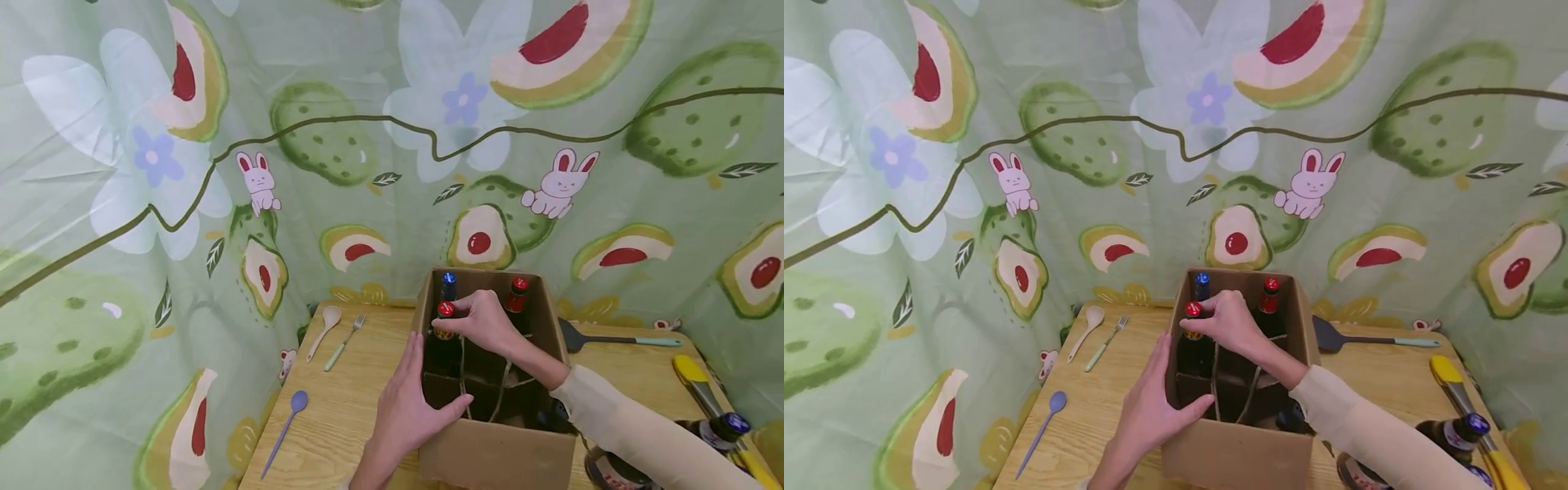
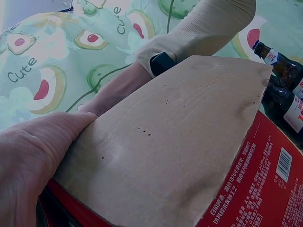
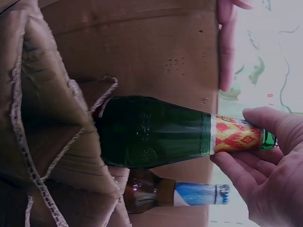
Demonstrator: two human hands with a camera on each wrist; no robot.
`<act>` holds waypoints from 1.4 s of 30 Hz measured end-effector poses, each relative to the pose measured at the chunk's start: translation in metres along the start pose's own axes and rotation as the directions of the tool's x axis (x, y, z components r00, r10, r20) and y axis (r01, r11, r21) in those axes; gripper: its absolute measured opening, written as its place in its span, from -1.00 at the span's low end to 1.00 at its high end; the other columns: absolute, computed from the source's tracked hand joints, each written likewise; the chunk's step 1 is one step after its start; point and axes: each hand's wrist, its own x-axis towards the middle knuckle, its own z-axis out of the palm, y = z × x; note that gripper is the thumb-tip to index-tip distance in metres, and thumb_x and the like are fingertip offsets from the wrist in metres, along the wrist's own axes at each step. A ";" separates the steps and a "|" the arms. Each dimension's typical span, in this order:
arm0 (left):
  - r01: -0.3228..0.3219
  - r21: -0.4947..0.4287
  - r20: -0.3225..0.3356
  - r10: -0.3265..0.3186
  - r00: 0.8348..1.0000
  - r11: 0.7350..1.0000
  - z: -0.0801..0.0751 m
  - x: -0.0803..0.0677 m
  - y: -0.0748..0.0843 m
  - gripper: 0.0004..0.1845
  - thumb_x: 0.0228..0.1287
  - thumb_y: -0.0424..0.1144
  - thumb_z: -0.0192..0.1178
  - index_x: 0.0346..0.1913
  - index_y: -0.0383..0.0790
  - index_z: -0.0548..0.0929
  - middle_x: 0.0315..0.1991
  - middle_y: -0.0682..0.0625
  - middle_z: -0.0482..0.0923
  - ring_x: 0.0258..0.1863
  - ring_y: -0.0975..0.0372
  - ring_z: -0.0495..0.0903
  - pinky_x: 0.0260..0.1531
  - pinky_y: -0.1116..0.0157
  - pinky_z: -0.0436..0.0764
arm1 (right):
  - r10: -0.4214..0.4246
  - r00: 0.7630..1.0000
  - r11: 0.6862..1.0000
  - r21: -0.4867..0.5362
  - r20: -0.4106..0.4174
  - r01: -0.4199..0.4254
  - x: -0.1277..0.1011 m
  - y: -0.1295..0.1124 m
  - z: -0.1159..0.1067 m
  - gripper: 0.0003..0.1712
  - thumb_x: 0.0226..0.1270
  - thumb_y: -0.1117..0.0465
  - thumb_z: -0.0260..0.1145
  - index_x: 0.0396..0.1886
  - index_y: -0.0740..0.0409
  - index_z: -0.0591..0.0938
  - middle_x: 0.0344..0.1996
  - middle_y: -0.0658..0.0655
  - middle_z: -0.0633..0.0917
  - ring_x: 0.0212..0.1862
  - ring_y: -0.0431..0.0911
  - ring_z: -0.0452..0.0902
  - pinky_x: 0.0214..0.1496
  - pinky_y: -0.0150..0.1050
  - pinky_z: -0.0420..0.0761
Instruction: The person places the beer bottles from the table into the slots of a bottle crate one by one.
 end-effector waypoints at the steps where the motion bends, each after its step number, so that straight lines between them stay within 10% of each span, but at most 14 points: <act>1: 0.001 -0.001 -0.001 -0.001 1.000 1.000 0.000 0.000 0.000 0.30 0.10 0.58 0.26 0.72 -0.04 -0.04 0.70 -0.01 -0.04 0.54 -0.04 0.30 0.23 -0.22 0.53 | 0.002 1.000 1.000 -0.002 0.005 -0.002 0.000 0.000 0.001 -0.77 0.19 0.05 0.64 -0.39 0.13 0.90 -0.84 0.05 0.56 -0.81 -0.25 0.08 -0.71 -0.37 0.13; 20: 0.054 0.002 0.030 -0.054 0.998 0.999 0.000 0.001 0.001 0.32 0.06 0.59 0.28 0.72 -0.01 -0.04 0.71 0.06 -0.08 0.57 -0.03 0.26 0.28 -0.26 0.48 | 0.096 0.989 0.995 0.017 0.116 -0.099 0.000 0.014 0.016 -0.69 0.22 0.19 0.61 -0.66 0.18 0.78 -0.87 -0.10 0.35 -0.75 -0.20 0.10 -0.67 -0.38 0.12; 31: 0.038 0.003 0.028 -0.038 0.999 0.999 0.001 0.001 0.003 0.31 0.07 0.60 0.27 0.72 -0.02 -0.02 0.71 0.04 -0.08 0.57 -0.02 0.26 0.27 -0.26 0.48 | 0.077 0.995 0.995 0.056 0.066 -0.081 0.001 0.010 0.009 -0.67 0.14 0.22 0.66 -0.15 0.33 0.84 -0.43 0.11 0.83 -0.51 -0.16 0.62 -0.49 -0.36 0.58; 42: 0.021 0.000 0.021 -0.021 1.000 1.000 0.002 0.001 0.001 0.30 0.08 0.62 0.23 0.72 -0.01 -0.04 0.71 0.08 -0.11 0.57 -0.02 0.25 0.29 -0.23 0.48 | -0.041 0.985 0.976 0.217 0.166 0.004 -0.002 0.000 -0.015 -0.64 0.30 0.24 0.55 0.06 0.26 0.77 -0.05 0.21 0.82 -0.05 0.01 0.78 -0.05 -0.28 0.74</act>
